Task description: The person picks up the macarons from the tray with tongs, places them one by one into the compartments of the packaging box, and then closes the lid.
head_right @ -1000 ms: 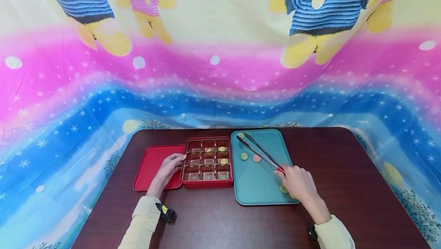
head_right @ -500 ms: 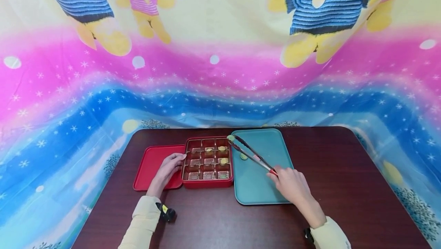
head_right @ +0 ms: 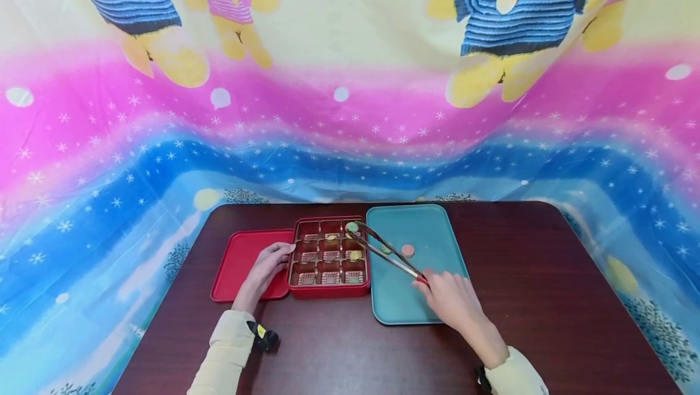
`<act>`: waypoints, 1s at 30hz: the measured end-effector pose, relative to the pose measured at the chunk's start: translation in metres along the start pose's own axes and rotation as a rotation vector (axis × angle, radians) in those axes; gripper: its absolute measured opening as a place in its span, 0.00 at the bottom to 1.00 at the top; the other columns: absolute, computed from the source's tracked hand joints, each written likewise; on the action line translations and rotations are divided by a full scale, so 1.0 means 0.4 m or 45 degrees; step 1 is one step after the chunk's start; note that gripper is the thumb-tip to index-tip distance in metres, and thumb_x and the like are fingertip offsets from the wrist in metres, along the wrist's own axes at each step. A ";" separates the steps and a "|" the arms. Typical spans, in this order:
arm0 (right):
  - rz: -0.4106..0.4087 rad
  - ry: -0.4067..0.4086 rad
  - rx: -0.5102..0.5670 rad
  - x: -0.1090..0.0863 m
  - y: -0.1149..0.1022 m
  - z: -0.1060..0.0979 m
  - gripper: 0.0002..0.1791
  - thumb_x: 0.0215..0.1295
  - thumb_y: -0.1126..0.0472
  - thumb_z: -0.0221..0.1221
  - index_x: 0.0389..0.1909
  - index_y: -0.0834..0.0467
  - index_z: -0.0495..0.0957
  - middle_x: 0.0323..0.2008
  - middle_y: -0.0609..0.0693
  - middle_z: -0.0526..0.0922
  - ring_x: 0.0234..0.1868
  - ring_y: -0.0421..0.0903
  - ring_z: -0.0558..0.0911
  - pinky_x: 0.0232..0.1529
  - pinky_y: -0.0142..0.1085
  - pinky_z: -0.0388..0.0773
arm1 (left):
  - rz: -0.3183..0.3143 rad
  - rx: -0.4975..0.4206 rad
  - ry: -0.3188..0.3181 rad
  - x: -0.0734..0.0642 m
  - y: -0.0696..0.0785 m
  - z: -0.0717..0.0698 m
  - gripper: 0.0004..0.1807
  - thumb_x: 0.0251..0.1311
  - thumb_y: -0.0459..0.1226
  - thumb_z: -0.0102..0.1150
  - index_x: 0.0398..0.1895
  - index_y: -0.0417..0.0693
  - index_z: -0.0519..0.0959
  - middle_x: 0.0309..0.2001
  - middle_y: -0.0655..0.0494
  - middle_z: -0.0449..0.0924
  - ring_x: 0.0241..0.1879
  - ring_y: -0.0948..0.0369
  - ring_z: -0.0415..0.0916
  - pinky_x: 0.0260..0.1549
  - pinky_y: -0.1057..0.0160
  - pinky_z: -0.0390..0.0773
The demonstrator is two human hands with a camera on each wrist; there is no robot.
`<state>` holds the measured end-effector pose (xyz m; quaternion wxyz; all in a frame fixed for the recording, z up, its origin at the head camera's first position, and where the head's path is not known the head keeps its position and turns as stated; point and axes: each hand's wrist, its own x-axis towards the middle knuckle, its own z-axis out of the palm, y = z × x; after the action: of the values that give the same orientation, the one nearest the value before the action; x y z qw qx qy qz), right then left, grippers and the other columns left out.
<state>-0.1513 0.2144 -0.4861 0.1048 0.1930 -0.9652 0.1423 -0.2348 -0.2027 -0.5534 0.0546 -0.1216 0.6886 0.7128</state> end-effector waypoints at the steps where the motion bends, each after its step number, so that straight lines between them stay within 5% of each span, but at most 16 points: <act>1: -0.004 0.002 0.002 -0.001 -0.003 0.001 0.21 0.66 0.54 0.70 0.23 0.52 0.67 0.15 0.42 0.58 0.15 0.39 0.59 0.16 0.33 0.57 | 0.002 -0.005 0.000 0.001 0.000 0.000 0.20 0.68 0.42 0.67 0.52 0.36 0.78 0.43 0.50 0.81 0.39 0.58 0.77 0.40 0.64 0.79; 30: -0.038 -0.114 0.020 0.005 -0.069 0.010 0.17 0.68 0.52 0.68 0.26 0.51 0.71 0.15 0.41 0.60 0.15 0.38 0.61 0.16 0.33 0.57 | -0.020 0.012 0.012 0.005 -0.002 0.000 0.20 0.68 0.44 0.67 0.53 0.37 0.78 0.46 0.49 0.80 0.40 0.57 0.77 0.42 0.64 0.80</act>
<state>-0.1424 0.1879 -0.4831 0.0623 0.2145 -0.9647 0.1395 -0.2366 -0.2029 -0.5548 0.0576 -0.1301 0.6913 0.7084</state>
